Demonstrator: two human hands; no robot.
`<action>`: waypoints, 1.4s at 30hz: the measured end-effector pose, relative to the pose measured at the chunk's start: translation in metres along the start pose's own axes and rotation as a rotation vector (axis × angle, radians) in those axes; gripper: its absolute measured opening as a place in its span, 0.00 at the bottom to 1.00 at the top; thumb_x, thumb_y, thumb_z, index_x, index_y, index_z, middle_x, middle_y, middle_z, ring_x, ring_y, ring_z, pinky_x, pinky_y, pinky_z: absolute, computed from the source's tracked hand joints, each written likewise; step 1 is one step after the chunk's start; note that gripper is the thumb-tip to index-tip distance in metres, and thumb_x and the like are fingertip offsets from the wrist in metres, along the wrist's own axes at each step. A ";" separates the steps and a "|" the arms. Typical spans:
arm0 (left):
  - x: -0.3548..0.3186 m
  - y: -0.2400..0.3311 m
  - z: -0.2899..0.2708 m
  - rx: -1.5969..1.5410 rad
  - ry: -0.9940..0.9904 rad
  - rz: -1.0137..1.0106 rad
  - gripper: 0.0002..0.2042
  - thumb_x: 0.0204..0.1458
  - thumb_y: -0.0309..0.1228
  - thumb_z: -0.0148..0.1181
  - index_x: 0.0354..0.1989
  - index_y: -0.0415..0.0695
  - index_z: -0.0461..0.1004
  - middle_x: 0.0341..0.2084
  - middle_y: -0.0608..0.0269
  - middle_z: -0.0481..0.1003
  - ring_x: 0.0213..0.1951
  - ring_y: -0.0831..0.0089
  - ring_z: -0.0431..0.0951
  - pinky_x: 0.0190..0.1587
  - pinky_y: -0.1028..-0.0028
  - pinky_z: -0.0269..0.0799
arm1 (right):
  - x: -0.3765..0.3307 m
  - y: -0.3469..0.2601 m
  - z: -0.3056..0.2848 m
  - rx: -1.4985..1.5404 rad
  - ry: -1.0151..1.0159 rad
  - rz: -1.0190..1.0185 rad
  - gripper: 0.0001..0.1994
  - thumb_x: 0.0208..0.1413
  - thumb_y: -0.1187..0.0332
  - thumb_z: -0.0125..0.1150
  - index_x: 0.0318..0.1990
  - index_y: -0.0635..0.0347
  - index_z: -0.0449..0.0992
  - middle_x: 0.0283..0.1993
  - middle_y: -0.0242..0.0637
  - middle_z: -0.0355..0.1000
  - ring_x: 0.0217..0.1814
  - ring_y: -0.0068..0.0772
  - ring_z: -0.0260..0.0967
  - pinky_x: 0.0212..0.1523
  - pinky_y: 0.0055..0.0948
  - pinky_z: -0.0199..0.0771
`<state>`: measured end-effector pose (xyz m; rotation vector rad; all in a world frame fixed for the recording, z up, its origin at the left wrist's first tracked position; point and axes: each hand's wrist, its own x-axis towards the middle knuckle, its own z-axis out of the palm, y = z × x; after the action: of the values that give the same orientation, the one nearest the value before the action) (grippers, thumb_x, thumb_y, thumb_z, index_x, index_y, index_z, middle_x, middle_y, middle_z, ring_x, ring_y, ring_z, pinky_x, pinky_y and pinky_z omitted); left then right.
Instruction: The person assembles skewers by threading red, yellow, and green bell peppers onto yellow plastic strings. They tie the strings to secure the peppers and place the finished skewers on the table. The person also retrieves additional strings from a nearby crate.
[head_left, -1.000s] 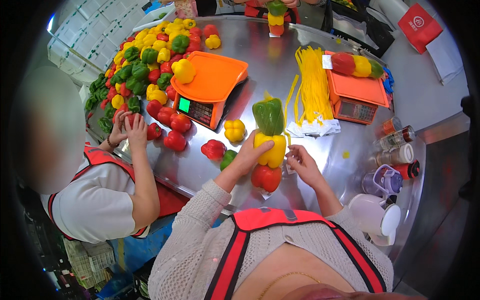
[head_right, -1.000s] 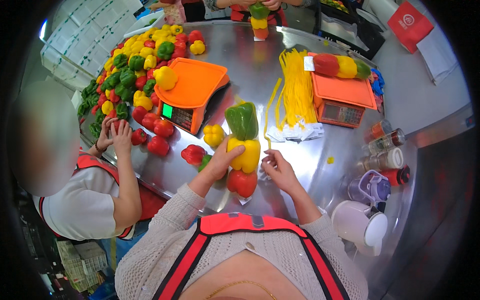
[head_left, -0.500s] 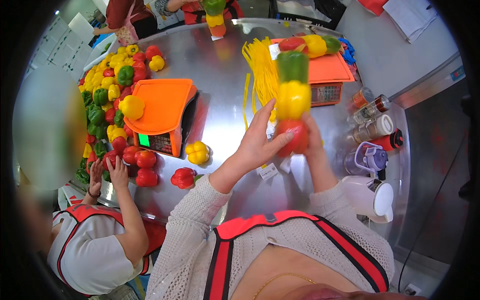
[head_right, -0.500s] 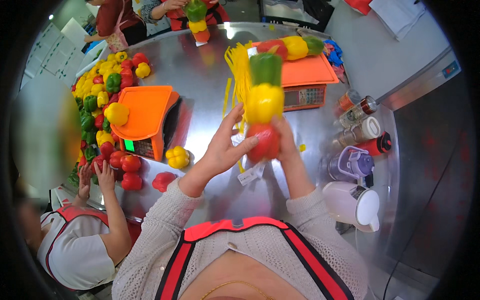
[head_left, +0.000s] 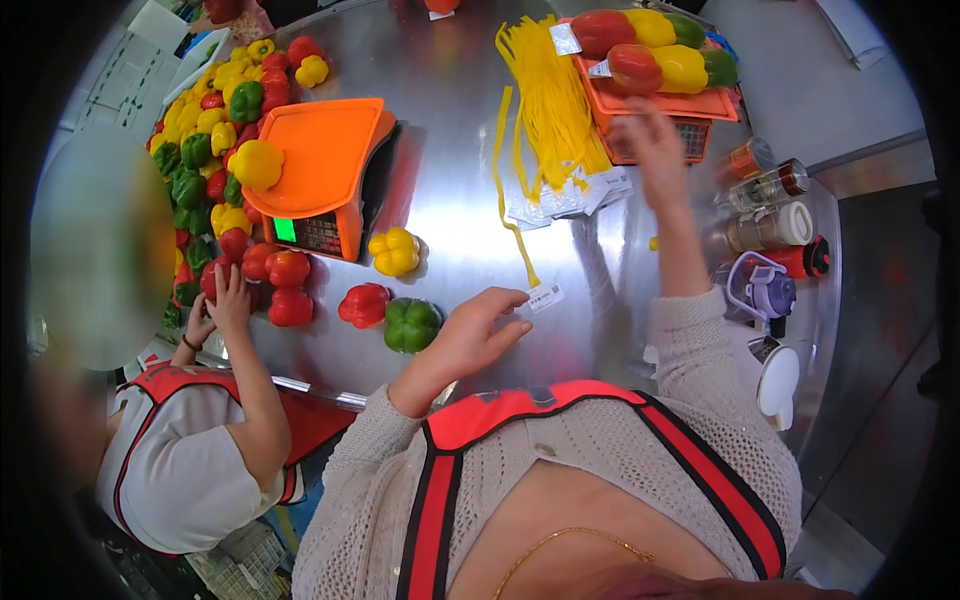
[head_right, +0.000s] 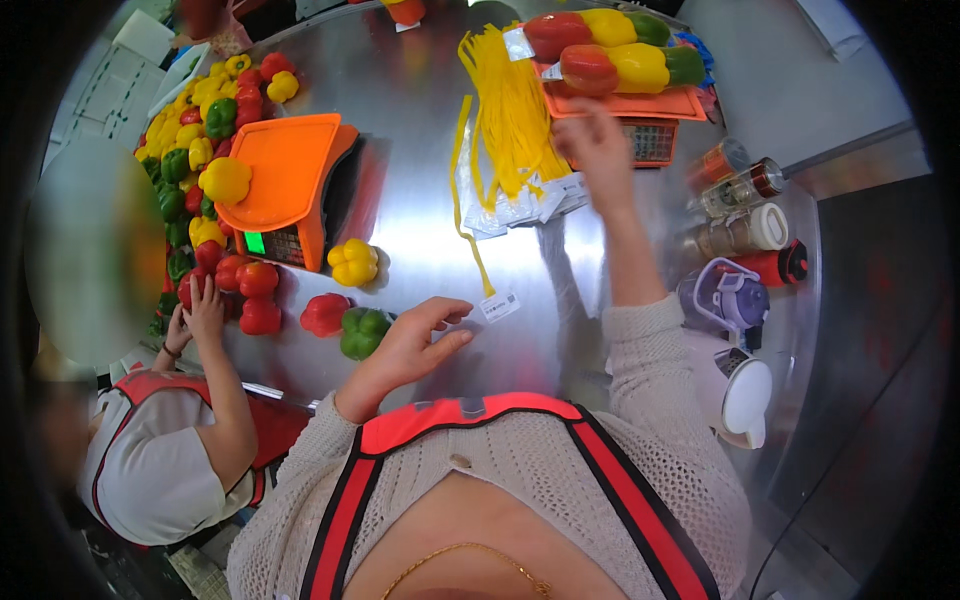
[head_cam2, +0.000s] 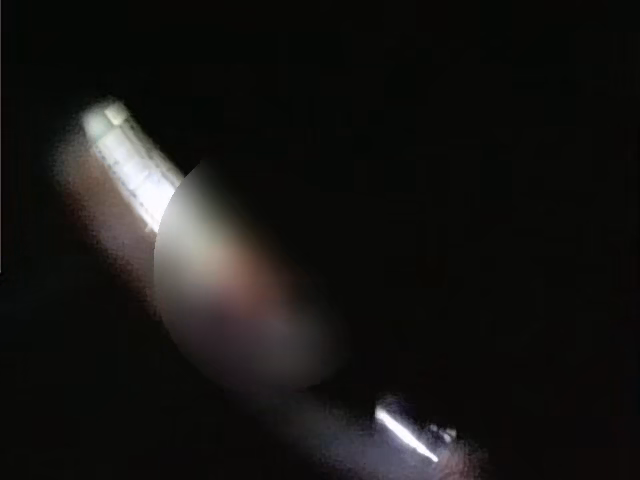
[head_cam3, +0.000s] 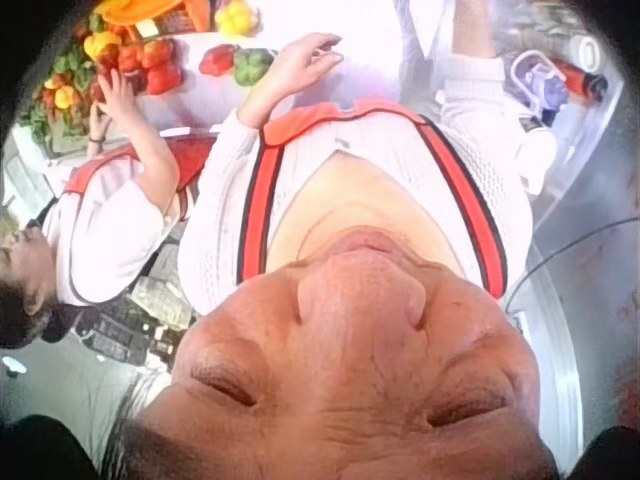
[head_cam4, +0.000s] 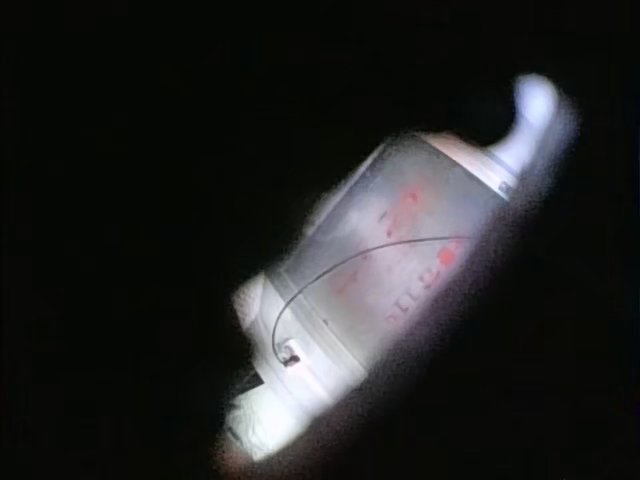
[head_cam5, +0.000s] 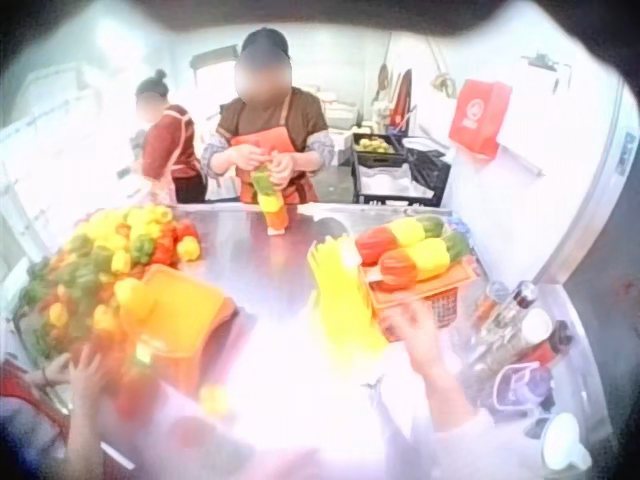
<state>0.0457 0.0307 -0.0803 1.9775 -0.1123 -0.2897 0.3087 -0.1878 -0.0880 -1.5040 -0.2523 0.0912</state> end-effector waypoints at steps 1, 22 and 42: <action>-0.004 -0.003 0.003 0.006 0.003 -0.001 0.19 0.54 0.33 0.63 0.51 0.37 0.72 0.44 0.49 0.75 0.44 0.56 0.79 0.46 0.65 0.74 | -0.017 0.010 0.021 -0.165 -0.090 0.067 0.17 0.61 0.67 0.57 0.56 0.59 0.70 0.42 0.39 0.77 0.46 0.35 0.75 0.47 0.33 0.75; -0.033 0.017 -0.036 -1.212 0.664 -0.048 0.12 0.64 0.29 0.50 0.54 0.42 0.68 0.25 0.69 0.68 0.20 0.84 0.63 0.22 0.81 0.62 | -0.259 -0.004 0.106 -0.477 -0.843 -0.182 0.07 0.55 0.68 0.59 0.39 0.59 0.74 0.36 0.43 0.74 0.37 0.49 0.73 0.37 0.39 0.73; -0.083 0.052 0.034 -0.206 0.159 0.000 0.07 0.63 0.28 0.49 0.42 0.39 0.70 0.24 0.70 0.78 0.26 0.86 0.68 0.30 0.81 0.64 | -0.222 -0.066 0.066 0.268 -0.585 0.219 0.09 0.58 0.73 0.61 0.46 0.64 0.74 0.35 0.33 0.73 0.34 0.22 0.72 0.36 0.21 0.74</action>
<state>-0.0400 -0.0036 -0.0332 1.7878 0.0192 -0.1369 0.0725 -0.1760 -0.0439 -1.2042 -0.5192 0.7189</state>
